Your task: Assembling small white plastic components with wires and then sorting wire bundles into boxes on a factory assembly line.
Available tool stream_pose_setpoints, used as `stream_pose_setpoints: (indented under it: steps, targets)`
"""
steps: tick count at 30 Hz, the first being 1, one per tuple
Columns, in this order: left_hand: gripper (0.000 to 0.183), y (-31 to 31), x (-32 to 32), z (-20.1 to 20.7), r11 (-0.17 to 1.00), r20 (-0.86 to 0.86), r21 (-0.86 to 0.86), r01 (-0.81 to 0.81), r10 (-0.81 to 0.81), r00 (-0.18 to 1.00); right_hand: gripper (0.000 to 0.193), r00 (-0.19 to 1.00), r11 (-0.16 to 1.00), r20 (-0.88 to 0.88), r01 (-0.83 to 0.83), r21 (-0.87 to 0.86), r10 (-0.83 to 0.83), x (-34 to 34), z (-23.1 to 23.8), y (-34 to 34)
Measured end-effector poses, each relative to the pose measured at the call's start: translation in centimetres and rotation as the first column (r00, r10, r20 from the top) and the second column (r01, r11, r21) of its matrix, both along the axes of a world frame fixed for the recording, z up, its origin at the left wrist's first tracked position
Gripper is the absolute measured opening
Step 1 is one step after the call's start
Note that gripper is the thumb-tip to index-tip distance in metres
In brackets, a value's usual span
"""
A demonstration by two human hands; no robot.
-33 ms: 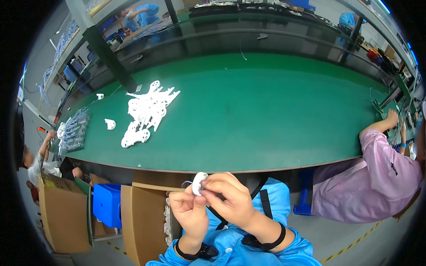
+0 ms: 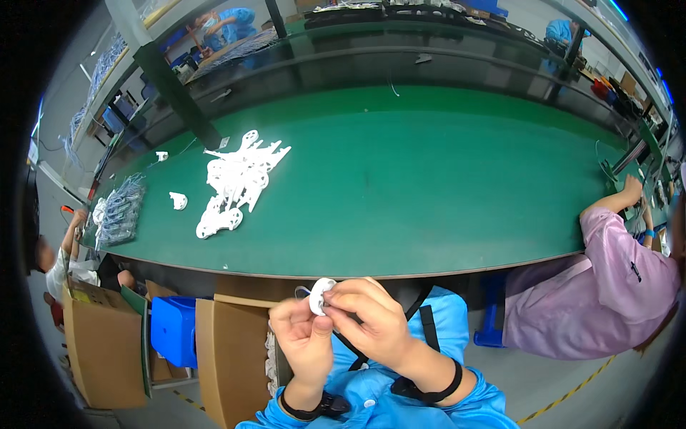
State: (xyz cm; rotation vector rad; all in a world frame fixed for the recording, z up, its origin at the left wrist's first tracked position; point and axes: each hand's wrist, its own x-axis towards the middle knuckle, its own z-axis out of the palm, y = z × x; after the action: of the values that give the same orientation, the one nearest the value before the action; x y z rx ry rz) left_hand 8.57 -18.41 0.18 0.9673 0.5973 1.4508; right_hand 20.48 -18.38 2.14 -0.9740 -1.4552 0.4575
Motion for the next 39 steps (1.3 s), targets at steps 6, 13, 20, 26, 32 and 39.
stream_pose_setpoints:
  steps: [6, 13, 20, 26, 32, 39]
  targets:
    - [0.067, 2.7, -5.4, 0.8, 0.761, 0.174, -0.265, 0.592, -0.566, 0.806, 0.023, 0.961, 0.997, 0.265, -0.074, -0.013, 0.075, 0.4, 2.7, -0.3]
    - [0.066, 4.1, -7.7, 3.3, 0.817, -0.344, -0.232, 0.528, -0.576, 0.741, 0.021, 0.903, 0.99, 0.405, -0.126, -0.064, 0.141, 0.2, 4.4, -0.4]
    - [0.065, 4.1, -6.5, 1.9, 0.792, -0.028, -0.142, 0.594, -0.603, 0.798, 0.021, 0.927, 0.991, 0.353, -0.129, -0.025, 0.129, 0.1, 5.3, -0.3]
    - [0.076, 3.0, -4.8, -0.1, 0.72, 0.238, -0.152, 0.677, -0.638, 0.732, 0.024, 0.928, 0.991, 0.361, -0.047, -0.125, 0.089, 0.6, 5.8, -0.9]
    - [0.078, 2.9, -4.7, -0.7, 0.662, 0.277, -0.197, 0.723, -0.67, 0.689, 0.022, 0.909, 0.99, 0.4, -0.071, -0.12, 0.113, 1.2, 5.9, -0.8]
    - [0.078, 2.9, -5.3, -1.4, 0.657, 0.283, -0.183, 0.731, -0.677, 0.679, 0.02, 0.896, 0.98, 0.398, -0.162, -0.117, 0.195, 1.3, 6.3, -0.7]
